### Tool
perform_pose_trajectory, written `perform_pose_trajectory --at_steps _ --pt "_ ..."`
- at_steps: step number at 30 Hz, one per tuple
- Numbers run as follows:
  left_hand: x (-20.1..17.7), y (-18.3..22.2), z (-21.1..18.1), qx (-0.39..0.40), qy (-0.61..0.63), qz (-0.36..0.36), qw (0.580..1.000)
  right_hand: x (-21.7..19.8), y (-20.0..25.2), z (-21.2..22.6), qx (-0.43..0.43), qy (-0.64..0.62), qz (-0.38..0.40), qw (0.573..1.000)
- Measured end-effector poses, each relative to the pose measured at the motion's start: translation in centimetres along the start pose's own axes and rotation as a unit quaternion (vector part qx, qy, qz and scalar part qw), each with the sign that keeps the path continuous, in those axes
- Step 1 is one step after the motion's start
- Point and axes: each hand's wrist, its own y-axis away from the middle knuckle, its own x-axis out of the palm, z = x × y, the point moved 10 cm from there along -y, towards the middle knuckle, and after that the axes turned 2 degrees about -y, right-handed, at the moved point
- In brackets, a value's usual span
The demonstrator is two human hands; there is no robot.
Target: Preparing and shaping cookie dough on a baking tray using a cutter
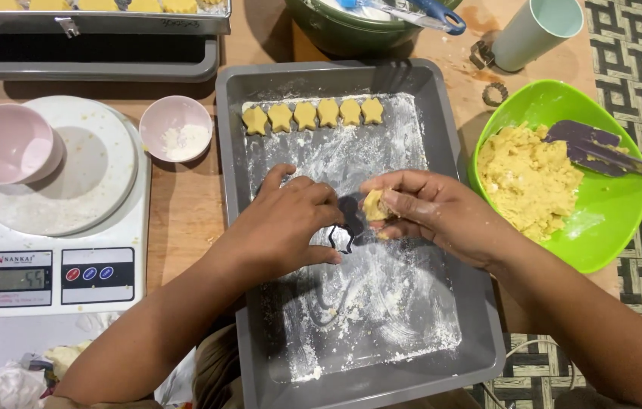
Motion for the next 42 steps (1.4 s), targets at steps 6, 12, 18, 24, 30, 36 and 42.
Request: perform_pose_trajectory --at_steps 6,12,18,24,30,36,42 --pt "0.7 -0.2 0.3 0.002 -0.013 -0.005 1.000 3.9 0.9 2.0 -0.138 0.348 0.036 0.927" --pt "0.4 -0.2 0.4 0.000 0.004 0.002 1.000 7.0 1.5 2.2 -0.229 0.578 0.061 0.781" --pt "0.4 -0.2 0.3 -0.006 0.005 0.011 1.000 8.8 2.6 0.2 -0.294 0.727 0.096 0.613" --pt "0.2 -0.1 0.2 -0.001 0.017 0.002 1.000 7.2 2.5 1.4 -0.247 0.576 0.104 0.772" --pt "-0.1 -0.1 0.6 -0.005 0.006 -0.011 1.000 6.0 2.4 2.2 -0.291 0.587 -0.004 0.755" --pt "0.1 -0.2 0.5 -0.008 0.008 -0.005 1.000 8.9 4.0 0.3 -0.420 0.733 0.016 0.535" --pt "-0.2 0.0 0.5 -0.012 0.012 -0.003 1.000 3.7 1.8 1.1 -0.277 0.539 -0.029 0.795"
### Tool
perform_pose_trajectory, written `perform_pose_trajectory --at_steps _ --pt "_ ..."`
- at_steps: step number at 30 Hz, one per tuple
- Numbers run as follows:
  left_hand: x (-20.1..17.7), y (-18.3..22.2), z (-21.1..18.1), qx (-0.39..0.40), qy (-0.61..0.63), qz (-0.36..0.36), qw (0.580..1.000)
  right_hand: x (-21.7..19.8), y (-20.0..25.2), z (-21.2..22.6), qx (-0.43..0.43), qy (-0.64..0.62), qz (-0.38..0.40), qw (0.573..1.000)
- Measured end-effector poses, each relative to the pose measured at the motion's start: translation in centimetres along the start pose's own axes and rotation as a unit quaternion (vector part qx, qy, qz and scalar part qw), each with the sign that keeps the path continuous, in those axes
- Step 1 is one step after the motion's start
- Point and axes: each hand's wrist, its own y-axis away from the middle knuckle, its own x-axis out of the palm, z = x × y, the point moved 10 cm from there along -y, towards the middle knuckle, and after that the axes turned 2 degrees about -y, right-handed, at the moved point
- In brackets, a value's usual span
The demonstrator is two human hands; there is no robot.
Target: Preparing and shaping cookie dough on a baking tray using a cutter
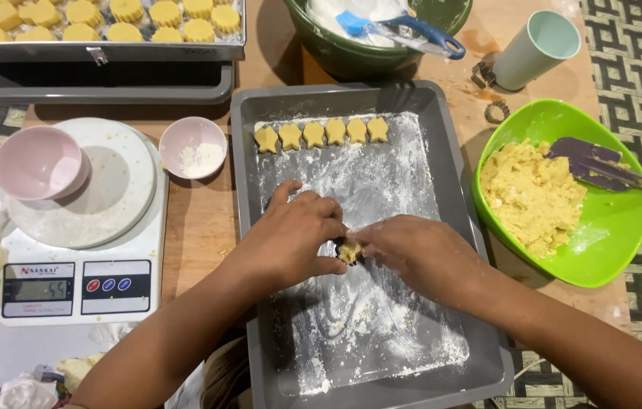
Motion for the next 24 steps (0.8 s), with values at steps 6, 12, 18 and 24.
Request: perform_pose_trajectory --at_steps 6,12,18,24 --pt "-1.1 0.1 0.2 -0.032 -0.009 -0.025 0.999 -1.3 -1.3 0.9 0.064 0.001 0.028 0.998" --pt "-0.2 -0.1 0.4 -0.021 -0.008 -0.020 1.000 1.5 -1.3 -0.3 0.034 0.017 0.054 0.998" --pt "-0.4 0.0 0.4 -0.033 0.006 -0.015 0.999 0.2 -1.2 -0.5 0.112 -0.026 0.041 0.993" --pt "-0.8 -0.1 0.1 -0.021 0.009 -0.015 1.000 0.3 -1.0 -0.9 0.099 0.035 0.040 0.994"
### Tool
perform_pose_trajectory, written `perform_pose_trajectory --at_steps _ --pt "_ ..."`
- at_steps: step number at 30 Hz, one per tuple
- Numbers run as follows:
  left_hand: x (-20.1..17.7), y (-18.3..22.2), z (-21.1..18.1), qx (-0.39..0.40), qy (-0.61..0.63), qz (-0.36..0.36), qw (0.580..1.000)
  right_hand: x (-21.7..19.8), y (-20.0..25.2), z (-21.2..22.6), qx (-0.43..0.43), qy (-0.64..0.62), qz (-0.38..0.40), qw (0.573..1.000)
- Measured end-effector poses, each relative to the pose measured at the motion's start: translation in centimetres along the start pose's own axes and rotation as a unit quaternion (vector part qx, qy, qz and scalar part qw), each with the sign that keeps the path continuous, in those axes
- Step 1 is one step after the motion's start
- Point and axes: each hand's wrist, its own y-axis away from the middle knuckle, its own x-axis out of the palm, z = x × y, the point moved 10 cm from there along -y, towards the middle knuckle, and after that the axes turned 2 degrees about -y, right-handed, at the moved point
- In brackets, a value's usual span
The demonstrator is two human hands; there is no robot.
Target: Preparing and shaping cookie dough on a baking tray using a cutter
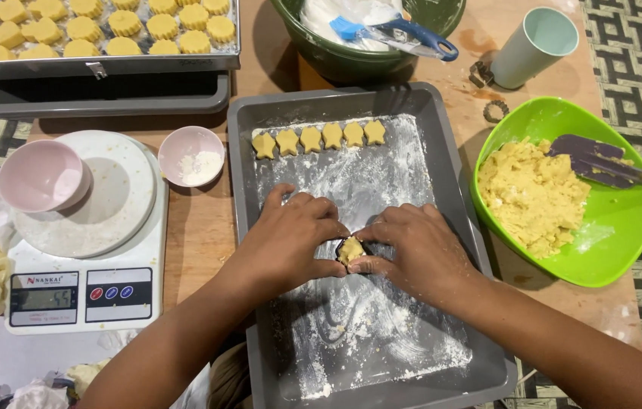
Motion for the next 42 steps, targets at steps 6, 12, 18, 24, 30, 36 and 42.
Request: perform_pose_trajectory --at_steps 6,12,18,24,30,36,42 --pt "0.4 -0.1 0.1 -0.003 -0.008 0.005 1.000 -0.2 -0.1 -0.4 0.040 -0.057 0.004 0.998" --pt "0.4 -0.1 0.1 0.002 -0.003 0.001 1.000 -0.3 0.1 -0.3 0.034 -0.061 0.000 0.998" --pt "0.4 0.0 0.1 0.000 -0.010 -0.002 1.000 -0.6 0.2 0.2 0.050 -0.080 0.011 0.995" --pt "0.2 0.0 -0.1 -0.007 -0.010 0.002 1.000 -2.4 0.1 0.3 0.125 -0.154 0.019 0.980" --pt "0.3 0.0 0.0 0.006 -0.009 -0.004 1.000 -1.9 0.3 1.5 -0.035 -0.129 -0.012 0.991" --pt "0.3 0.0 -0.1 0.008 -0.013 -0.013 1.000 -0.4 1.2 2.6 -0.124 0.017 -0.051 0.991" --pt "0.6 -0.1 0.0 0.009 -0.012 -0.005 1.000 1.3 1.2 2.5 -0.135 0.086 -0.036 0.986"
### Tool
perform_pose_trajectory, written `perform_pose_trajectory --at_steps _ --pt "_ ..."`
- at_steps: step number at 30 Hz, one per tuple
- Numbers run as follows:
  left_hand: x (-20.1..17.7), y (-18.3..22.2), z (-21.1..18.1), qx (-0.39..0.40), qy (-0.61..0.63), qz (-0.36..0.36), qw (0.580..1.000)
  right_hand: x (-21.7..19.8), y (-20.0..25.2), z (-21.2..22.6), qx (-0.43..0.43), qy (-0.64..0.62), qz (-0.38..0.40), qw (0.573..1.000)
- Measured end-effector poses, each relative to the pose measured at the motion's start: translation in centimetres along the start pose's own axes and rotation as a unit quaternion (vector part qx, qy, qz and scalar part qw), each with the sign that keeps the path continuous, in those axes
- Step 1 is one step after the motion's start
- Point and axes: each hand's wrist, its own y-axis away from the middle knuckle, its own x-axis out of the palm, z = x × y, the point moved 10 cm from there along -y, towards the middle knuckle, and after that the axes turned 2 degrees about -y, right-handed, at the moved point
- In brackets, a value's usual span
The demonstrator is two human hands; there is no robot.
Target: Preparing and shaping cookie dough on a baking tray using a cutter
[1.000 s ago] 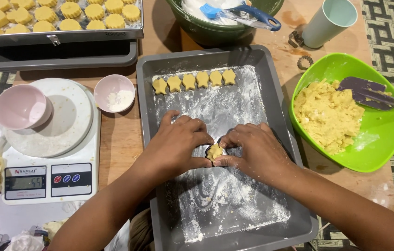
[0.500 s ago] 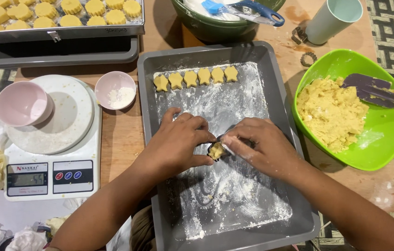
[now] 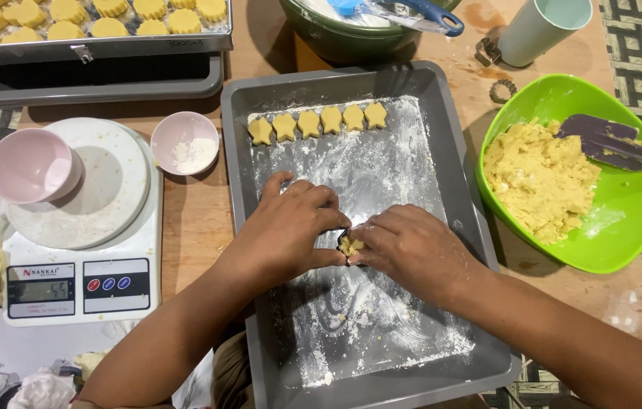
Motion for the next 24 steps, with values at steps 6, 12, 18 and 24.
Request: perform_pose_trajectory --at_steps 6,12,18,24 --pt "0.0 -0.1 0.0 0.002 -0.003 -0.001 1.000 -0.4 0.1 1.4 -0.050 -0.005 -0.029 0.998" --pt "-0.1 0.0 -0.1 -0.003 -0.001 0.010 1.000 0.1 -0.3 0.1 0.013 -0.089 0.037 0.995" --pt "-0.5 0.1 -0.4 -0.009 0.021 0.021 1.000 -2.8 -0.8 -2.4 0.117 -0.315 -0.027 0.941" --pt "-0.1 0.1 -0.3 -0.006 0.011 0.026 1.000 -2.4 0.5 -4.9 0.212 -0.484 -0.047 0.848"
